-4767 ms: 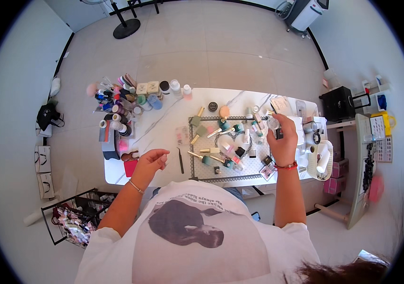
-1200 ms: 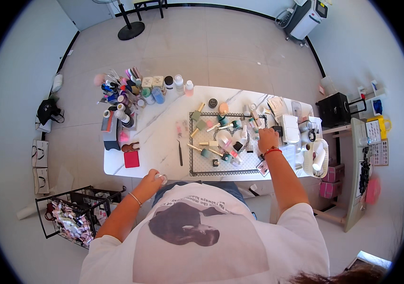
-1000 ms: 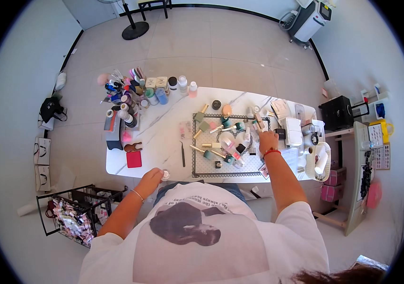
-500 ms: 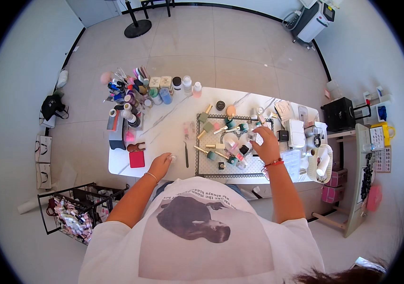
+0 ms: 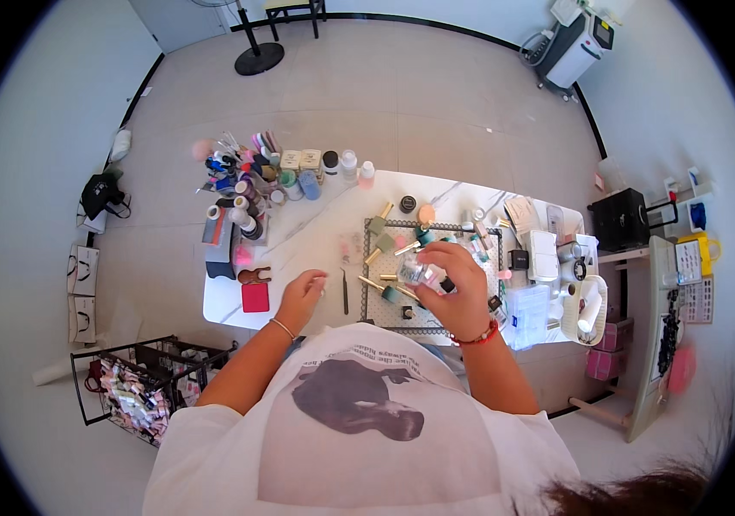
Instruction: The person organizes cosmetic supplies on a white table, picking up small bottles and containers, inspecting them, and placing them into a tray. The person handles various items including brushes and jars, moving them around the workspace to arrange them.
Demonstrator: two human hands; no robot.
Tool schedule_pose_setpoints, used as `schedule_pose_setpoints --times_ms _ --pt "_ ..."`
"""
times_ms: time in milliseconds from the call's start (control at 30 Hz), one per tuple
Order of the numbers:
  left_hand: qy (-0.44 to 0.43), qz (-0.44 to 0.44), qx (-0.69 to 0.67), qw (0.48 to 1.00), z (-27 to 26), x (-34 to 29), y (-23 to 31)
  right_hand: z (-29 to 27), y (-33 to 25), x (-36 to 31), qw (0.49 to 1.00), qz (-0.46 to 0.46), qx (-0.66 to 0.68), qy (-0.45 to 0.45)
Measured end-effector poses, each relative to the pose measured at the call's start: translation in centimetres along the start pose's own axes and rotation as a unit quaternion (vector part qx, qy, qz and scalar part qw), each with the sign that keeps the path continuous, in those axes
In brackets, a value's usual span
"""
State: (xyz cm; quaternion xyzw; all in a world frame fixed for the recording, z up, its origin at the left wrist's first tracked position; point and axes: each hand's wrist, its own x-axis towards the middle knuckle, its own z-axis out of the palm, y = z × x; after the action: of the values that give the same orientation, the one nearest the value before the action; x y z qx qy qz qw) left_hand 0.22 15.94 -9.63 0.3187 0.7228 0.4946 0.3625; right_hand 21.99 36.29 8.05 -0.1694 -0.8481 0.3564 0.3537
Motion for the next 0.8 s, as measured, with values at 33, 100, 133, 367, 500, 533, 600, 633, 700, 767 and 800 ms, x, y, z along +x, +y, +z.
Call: schedule_pose_setpoints --times_ms 33,100,133,367,500,533,600,633,700,767,800 --pt "-0.074 -0.038 -0.083 0.993 -0.1 -0.1 2.4 0.1 -1.0 0.4 1.0 -0.017 0.002 -0.003" --pt "-0.197 -0.094 -0.221 0.951 0.2 -0.8 10.0 0.5 -2.5 0.9 0.999 -0.044 0.014 -0.004" --pt "-0.236 -0.113 -0.278 0.924 0.5 -1.6 13.7 1.1 -3.0 1.2 0.997 -0.069 0.018 -0.005" --pt "-0.277 0.004 -0.296 0.914 0.3 -4.7 19.0 1.4 -5.7 3.0 0.98 -0.183 0.063 -0.051" --pt "-0.188 0.181 -0.062 0.963 1.2 -6.2 19.2 1.0 -6.0 3.2 0.979 -0.175 -0.021 -0.104" --pt "-0.207 0.151 -0.079 0.964 1.2 -6.3 19.3 1.2 -6.3 3.1 0.977 -0.178 -0.054 -0.109" --pt "-0.242 0.088 -0.113 0.96 1.1 -6.6 20.0 1.3 -6.3 2.8 0.977 -0.164 -0.076 -0.112" --pt "-0.238 0.102 -0.126 0.958 1.2 -6.7 19.9 1.5 -6.2 2.5 0.98 -0.15 -0.066 -0.112" --pt "-0.228 0.128 -0.152 0.953 1.8 -7.0 19.4 1.7 -6.4 2.1 0.985 -0.132 -0.043 -0.104" --pt "-0.205 0.159 -0.134 0.957 2.0 -7.2 18.8 2.0 -6.8 1.8 0.988 -0.122 -0.018 -0.087" --pt "-0.193 0.174 -0.124 0.958 2.0 -7.3 18.6 2.1 -6.9 1.9 0.987 -0.13 -0.023 -0.089"
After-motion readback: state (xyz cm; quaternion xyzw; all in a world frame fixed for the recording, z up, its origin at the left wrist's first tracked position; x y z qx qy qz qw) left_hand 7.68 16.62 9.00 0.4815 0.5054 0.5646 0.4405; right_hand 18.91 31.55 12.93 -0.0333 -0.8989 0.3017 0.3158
